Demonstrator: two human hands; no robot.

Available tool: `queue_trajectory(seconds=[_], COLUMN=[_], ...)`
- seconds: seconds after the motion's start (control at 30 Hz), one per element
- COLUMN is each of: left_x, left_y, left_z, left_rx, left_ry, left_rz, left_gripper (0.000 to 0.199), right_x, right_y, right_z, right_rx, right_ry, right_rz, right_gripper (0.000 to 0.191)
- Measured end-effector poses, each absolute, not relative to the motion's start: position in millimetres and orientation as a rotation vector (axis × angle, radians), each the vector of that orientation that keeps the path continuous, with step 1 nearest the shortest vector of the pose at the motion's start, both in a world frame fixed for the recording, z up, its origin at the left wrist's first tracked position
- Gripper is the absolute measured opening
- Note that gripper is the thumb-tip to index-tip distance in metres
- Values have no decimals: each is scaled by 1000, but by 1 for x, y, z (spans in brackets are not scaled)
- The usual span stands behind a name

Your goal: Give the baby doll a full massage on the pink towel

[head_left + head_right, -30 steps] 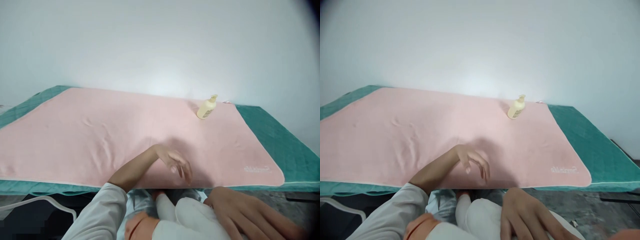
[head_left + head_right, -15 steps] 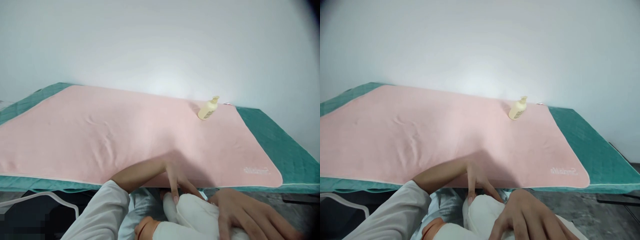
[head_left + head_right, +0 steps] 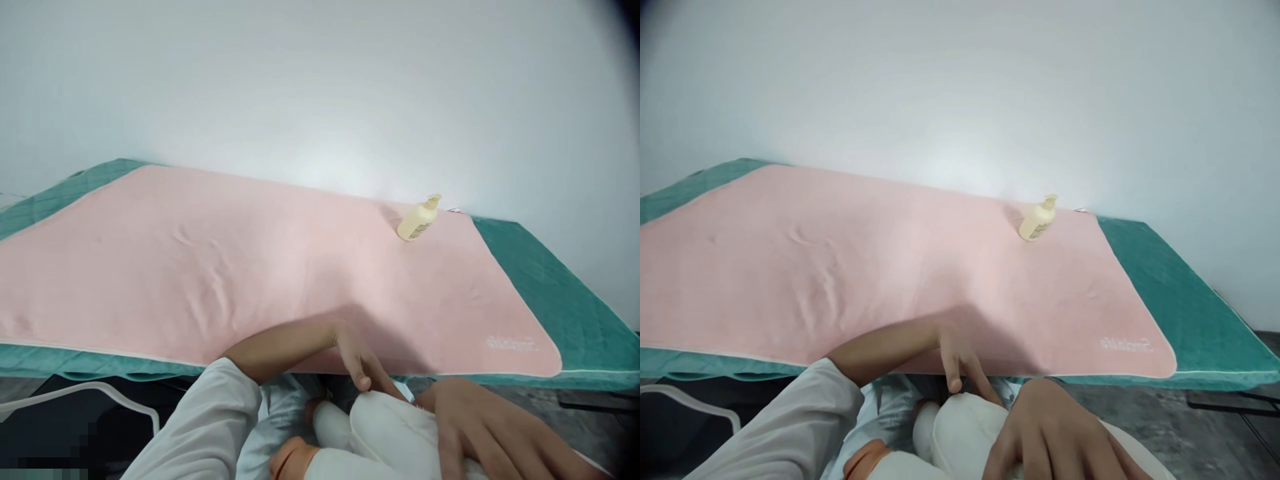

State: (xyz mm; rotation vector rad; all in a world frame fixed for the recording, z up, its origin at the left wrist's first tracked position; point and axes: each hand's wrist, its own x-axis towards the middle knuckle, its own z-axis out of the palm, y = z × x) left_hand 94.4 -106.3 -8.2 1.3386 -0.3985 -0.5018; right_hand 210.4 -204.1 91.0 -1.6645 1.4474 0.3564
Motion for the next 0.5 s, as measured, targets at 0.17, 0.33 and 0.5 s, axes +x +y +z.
queue_trajectory(seconds=[0.17,0.33,0.5], left_x=[109,104,100], left_y=[-106,-104,-106], left_z=[-30,-31,-28], left_rx=[1417,1334,1276], left_ry=[-670,-647,-582], left_rz=[-502,-618,-624], left_gripper=[62,69,68], right_x=[198,195,197], right_y=[-180,-175,-177], right_z=[120,129,130], right_rx=[-1712,-1635,-1615], right_ry=[2021,2091,2124], right_rz=[-297,-308,-260], right_gripper=[52,45,51])
